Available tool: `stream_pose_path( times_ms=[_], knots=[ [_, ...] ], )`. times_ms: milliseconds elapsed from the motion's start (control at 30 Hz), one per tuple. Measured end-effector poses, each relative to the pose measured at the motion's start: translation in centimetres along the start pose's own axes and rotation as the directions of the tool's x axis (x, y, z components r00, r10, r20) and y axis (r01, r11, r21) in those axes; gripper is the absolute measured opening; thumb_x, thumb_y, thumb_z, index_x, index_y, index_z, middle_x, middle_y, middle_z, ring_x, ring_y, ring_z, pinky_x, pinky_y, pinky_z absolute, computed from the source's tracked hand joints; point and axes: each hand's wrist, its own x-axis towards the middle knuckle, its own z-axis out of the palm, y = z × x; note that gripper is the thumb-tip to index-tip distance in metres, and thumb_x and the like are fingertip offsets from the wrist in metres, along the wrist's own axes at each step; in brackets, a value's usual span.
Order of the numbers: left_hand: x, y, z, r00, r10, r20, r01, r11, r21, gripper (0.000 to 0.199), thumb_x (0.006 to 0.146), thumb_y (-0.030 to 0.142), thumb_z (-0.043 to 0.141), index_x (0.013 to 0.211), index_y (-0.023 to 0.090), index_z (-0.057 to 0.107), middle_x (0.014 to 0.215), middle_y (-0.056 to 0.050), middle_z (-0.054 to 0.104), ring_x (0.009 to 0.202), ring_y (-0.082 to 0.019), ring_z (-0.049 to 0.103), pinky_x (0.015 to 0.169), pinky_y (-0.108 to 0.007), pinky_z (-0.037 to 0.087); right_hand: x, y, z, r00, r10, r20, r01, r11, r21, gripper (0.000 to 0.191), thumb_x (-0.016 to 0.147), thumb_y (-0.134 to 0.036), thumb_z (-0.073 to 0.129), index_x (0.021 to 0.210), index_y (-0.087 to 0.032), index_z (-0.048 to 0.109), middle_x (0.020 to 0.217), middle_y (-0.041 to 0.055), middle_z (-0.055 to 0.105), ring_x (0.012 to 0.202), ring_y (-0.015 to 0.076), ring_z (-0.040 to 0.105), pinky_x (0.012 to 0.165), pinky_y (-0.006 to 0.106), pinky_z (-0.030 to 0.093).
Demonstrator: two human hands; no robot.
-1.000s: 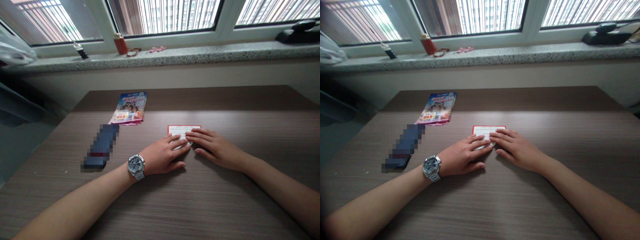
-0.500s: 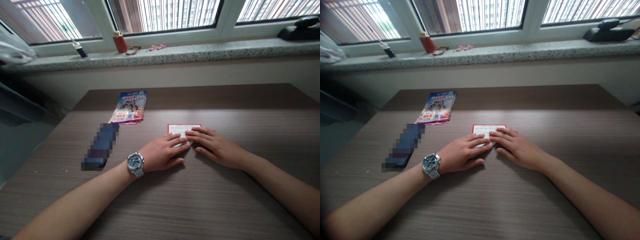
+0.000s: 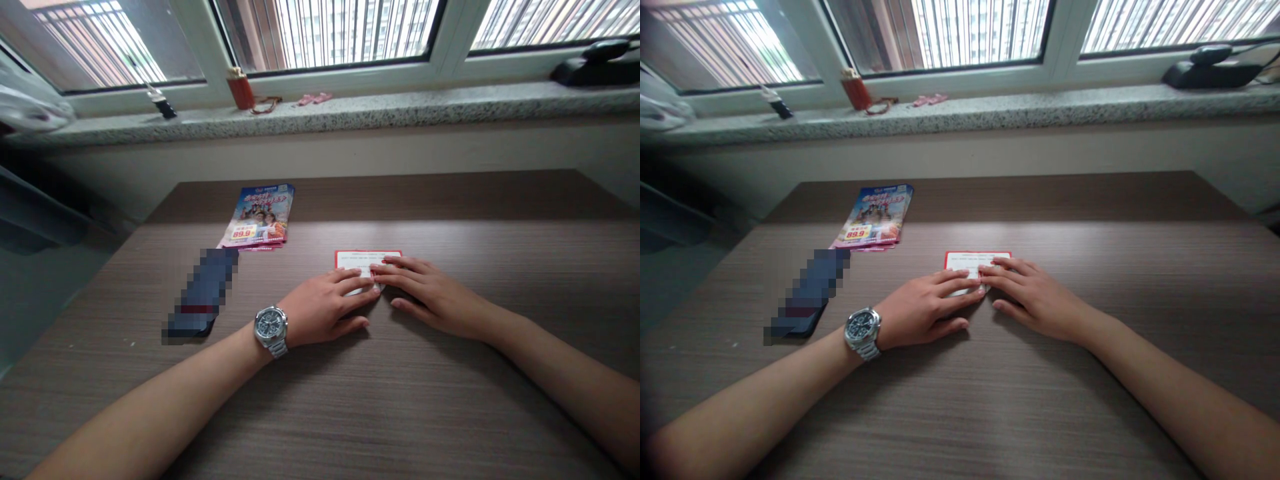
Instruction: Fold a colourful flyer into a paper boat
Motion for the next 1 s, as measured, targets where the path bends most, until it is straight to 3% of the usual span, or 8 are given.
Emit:
stream_pose_path(
  times_ms=[500, 800, 1000],
  knots=[
    [-0.4, -0.9, 0.0, 0.999, 0.039, -0.003, -0.039, 0.995, -0.092, 0.047, 0.100, 0.042, 0.053, 0.143, 0.023, 0.050, 0.148, -0.008, 0.053, 0.140, -0.026, 0.047, 0.115, -0.045, 0.042, -0.1, 0.0, -0.2, 1.000, -0.008, -0.024, 0.009, 0.999, 0.048, 0.052, 0.096, -0.030, 0.057, 0.147, -0.031, 0.047, 0.150, 0.0046, 0.053, 0.144, 0.0281, 0.040, 0.115, 0.055, 0.039],
    [-0.4, -1.3, 0.1, 0.999, 0.006, -0.041, -0.011, 0.991, -0.130, 0.032, 0.100, 0.039, 0.052, 0.125, 0.020, 0.060, 0.146, -0.009, 0.055, 0.132, -0.022, 0.055, 0.113, -0.042, 0.045, -0.1, 0.3, -0.2, 0.998, -0.069, 0.006, 0.069, 0.998, 0.001, 0.050, 0.095, -0.030, 0.060, 0.144, -0.030, 0.051, 0.152, 0.0041, 0.051, 0.146, 0.0292, 0.036, 0.116, 0.058, 0.036],
    [-0.6, -1.5, 0.2, 0.997, 0.060, -0.052, -0.065, 0.992, -0.108, 0.039, 0.096, 0.043, 0.058, 0.130, 0.024, 0.062, 0.150, -0.009, 0.051, 0.136, -0.024, 0.052, 0.116, -0.045, 0.041, 0.0, 0.3, -0.2, 0.996, -0.093, -0.013, 0.093, 0.996, -0.005, 0.045, 0.096, -0.026, 0.058, 0.140, -0.030, 0.056, 0.150, 0.0041, 0.053, 0.144, 0.0293, 0.039, 0.115, 0.058, 0.037]
  ],
)
